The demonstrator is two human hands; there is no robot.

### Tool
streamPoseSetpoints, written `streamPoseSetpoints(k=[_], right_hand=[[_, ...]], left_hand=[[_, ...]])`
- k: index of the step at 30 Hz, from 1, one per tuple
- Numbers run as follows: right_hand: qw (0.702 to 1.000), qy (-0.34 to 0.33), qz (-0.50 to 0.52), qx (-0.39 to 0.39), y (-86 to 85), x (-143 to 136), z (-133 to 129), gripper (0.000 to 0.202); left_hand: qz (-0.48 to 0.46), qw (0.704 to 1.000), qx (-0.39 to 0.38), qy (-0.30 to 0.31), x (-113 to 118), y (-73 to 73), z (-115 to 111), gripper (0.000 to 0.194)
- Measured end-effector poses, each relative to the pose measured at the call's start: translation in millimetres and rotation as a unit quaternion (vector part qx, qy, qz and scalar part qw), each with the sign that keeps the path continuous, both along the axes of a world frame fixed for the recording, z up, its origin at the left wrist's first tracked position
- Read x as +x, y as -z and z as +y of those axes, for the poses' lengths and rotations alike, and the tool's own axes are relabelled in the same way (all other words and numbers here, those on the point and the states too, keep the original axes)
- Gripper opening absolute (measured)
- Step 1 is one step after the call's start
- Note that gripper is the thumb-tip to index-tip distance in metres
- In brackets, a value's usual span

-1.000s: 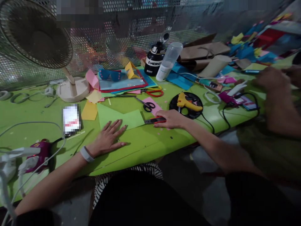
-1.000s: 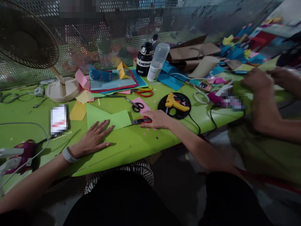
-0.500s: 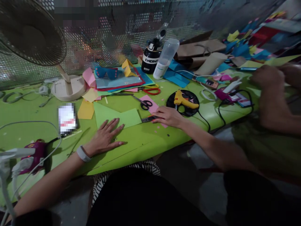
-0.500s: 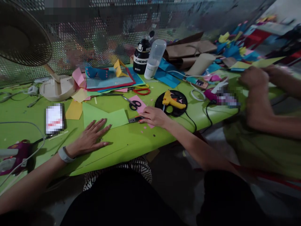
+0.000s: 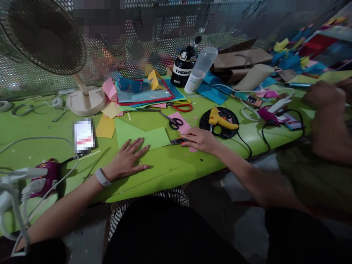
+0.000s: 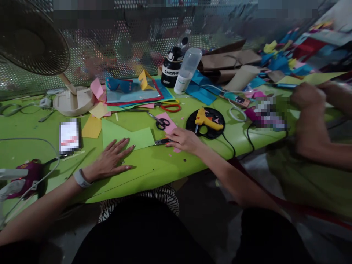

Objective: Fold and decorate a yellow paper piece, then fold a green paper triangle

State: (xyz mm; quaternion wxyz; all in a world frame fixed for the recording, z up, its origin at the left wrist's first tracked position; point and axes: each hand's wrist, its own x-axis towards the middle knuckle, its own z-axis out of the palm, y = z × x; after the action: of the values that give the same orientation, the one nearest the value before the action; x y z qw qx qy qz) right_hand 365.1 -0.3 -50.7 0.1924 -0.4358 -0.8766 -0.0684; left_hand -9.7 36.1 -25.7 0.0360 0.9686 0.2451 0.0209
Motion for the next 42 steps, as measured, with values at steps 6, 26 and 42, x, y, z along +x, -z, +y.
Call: streamPoseSetpoints(k=[6, 26, 42], right_hand=[[1.0, 0.016, -0.005, 0.001, -3.1, -5, -5, 0.037], [0.999, 0.036, -0.014, 0.009, -5.8, -30, -15, 0.034], [0.996, 0.071, -0.039, 0.03, -6.1, -50, -22, 0.039]], left_hand=[[0.001, 1.0, 0.0, -0.001, 0, 0.6, -1, 0.08], [-0.006, 1.0, -0.016, -0.007, 1, 0.0, -3, 0.082], [0.005, 1.0, -0.024, -0.012, 2, 0.7, -4, 0.083]])
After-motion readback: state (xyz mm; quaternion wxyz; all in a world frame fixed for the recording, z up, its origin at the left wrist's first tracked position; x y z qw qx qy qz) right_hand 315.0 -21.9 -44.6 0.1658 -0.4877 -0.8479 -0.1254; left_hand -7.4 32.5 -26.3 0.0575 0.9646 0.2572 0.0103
